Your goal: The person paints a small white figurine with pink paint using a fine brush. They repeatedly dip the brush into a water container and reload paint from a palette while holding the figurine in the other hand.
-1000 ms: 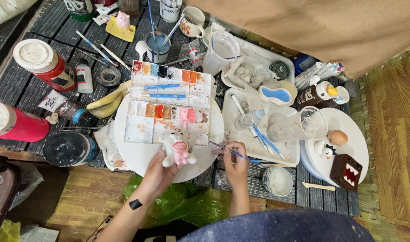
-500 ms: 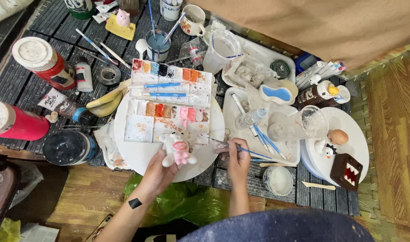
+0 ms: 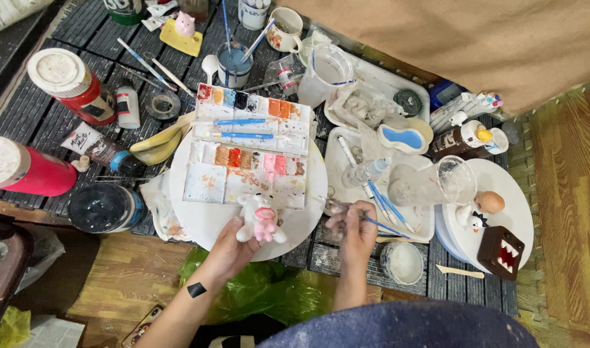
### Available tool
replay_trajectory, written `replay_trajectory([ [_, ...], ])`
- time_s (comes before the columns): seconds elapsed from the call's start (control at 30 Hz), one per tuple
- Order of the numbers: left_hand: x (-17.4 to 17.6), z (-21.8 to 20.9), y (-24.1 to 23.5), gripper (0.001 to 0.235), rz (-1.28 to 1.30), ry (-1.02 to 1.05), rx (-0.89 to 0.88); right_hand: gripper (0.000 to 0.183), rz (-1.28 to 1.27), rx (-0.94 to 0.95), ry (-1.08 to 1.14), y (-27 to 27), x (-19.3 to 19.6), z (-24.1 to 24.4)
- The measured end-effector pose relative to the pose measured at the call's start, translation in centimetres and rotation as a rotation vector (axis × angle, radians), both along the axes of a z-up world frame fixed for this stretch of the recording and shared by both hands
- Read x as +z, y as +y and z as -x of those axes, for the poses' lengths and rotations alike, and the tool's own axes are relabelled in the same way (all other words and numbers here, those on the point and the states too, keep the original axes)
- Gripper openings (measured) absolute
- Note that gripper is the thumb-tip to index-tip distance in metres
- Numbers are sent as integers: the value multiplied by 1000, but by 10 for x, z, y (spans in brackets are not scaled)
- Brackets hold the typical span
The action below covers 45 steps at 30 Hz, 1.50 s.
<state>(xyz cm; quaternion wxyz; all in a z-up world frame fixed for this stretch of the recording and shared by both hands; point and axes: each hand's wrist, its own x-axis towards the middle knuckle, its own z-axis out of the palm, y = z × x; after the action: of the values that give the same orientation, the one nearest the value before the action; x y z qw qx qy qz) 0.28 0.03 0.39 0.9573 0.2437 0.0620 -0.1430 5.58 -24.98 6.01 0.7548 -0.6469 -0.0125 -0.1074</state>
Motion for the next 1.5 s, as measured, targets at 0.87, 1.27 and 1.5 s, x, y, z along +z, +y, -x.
replay_trajectory([
  [0.87,-10,1,-1,77,44,-139,-34,11,159,334,-173,61,12,6],
  [1.27,-1,1,-2,76,-52,-152,-30,13,212,402,-131,50,20,-3],
  [1.5,-4,1,-3,69,-36,-164,-45,16,216,420,-108,51,27,-6],
])
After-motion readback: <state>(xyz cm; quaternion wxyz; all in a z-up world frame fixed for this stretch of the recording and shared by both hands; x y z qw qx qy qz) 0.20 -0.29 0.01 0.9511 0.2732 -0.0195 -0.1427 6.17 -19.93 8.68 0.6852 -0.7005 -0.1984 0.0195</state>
